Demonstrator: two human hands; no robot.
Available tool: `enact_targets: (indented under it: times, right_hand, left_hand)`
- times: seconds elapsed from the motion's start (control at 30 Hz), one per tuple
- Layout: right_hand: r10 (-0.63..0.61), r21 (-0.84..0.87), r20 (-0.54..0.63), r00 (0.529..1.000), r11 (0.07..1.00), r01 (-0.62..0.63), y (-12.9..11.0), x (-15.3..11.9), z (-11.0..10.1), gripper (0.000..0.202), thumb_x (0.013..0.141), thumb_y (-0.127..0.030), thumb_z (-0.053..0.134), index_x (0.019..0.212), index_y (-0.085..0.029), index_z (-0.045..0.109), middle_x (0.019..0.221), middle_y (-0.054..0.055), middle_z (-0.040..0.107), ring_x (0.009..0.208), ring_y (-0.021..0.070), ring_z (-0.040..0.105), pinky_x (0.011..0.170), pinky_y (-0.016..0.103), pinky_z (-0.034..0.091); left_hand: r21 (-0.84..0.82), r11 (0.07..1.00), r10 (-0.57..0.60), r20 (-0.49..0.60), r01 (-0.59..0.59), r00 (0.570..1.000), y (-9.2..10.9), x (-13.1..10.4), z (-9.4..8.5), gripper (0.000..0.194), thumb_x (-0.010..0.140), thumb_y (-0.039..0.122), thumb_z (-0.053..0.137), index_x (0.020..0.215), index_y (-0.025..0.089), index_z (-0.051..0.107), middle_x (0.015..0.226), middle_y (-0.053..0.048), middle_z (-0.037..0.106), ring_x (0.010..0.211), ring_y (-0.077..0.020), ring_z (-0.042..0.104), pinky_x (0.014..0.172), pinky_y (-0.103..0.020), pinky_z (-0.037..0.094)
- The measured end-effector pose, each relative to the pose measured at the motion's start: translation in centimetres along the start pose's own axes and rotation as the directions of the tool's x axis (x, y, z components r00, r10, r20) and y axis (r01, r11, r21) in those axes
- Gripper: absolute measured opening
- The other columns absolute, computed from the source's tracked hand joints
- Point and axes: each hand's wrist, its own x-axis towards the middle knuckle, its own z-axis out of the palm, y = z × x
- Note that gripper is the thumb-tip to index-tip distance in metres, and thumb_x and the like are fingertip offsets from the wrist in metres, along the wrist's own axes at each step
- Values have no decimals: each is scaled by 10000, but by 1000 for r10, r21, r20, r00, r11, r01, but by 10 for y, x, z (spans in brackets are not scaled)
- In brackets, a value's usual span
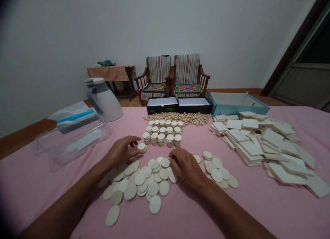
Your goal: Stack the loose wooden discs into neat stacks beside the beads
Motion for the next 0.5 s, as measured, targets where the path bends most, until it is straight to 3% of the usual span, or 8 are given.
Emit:
enact_targets:
  times: [0.17, 0.5]
  right_hand:
    - [17, 0, -4, 1000, 1000, -17, -2, -1, 0, 111, 881, -184, 450, 846, -185, 555, 792, 21, 580, 745, 152, 523, 659, 278, 363]
    - [14, -11, 4, 1000, 1000, -14, 0, -1, 1, 107, 877, -184, 455, 851, -185, 559, 793, 15, 574, 741, 147, 516, 657, 275, 358]
  left_hand:
    - [5, 999, -46, 82, 46, 996, 1, 0, -2, 442, 701, 362, 677, 1113, 211, 620, 886, -38, 707, 772, -193, 645, 649, -249, 446]
    - [32, 999, 12, 55, -14, 998, 5, -1, 4, 344, 756, 329, 627, 1090, 243, 632, 863, -25, 704, 772, -190, 641, 676, -260, 432]
